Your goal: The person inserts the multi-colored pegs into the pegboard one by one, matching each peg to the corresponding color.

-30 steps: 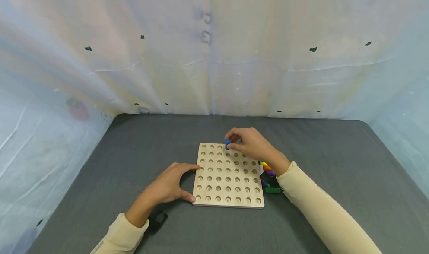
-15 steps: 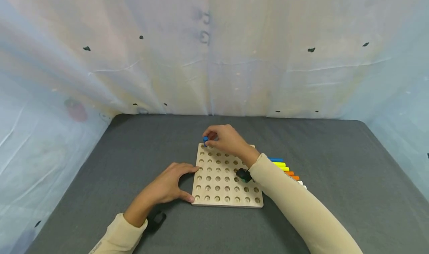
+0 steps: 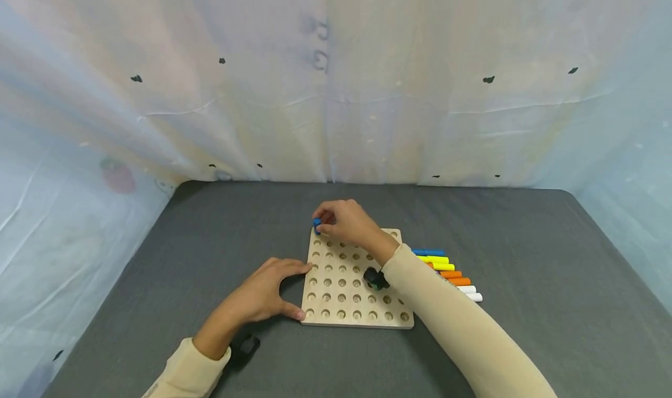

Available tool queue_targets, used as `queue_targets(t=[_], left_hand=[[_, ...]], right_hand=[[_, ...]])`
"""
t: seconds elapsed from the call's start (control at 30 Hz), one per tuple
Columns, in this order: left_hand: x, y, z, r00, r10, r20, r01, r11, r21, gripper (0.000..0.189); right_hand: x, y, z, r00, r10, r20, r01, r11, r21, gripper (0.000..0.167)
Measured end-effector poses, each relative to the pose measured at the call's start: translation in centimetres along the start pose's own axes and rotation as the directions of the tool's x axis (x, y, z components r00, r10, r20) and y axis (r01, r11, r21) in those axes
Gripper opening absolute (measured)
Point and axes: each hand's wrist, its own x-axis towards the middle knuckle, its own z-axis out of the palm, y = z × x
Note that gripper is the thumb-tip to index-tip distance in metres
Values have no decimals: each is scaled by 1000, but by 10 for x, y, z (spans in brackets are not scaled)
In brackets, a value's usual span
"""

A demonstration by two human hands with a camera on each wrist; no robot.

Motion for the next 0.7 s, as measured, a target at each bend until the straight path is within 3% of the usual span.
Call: queue_targets(t=[0.4, 0.57, 0.7], left_hand=[[0, -1, 0, 1000, 9, -8, -9, 1000, -2, 89], [0, 0, 0, 1000, 5, -9, -5, 1000, -3, 89], [2, 2, -1, 1000, 12, -6, -12, 1000, 9, 89]], right_hand=[[-6, 4, -6, 998, -3, 67, 2, 1000, 15, 34], [-30, 17, -27, 997, -24, 79, 25, 1000, -15, 37], [-60, 40, -53, 997, 12, 71, -8, 999, -51, 31]])
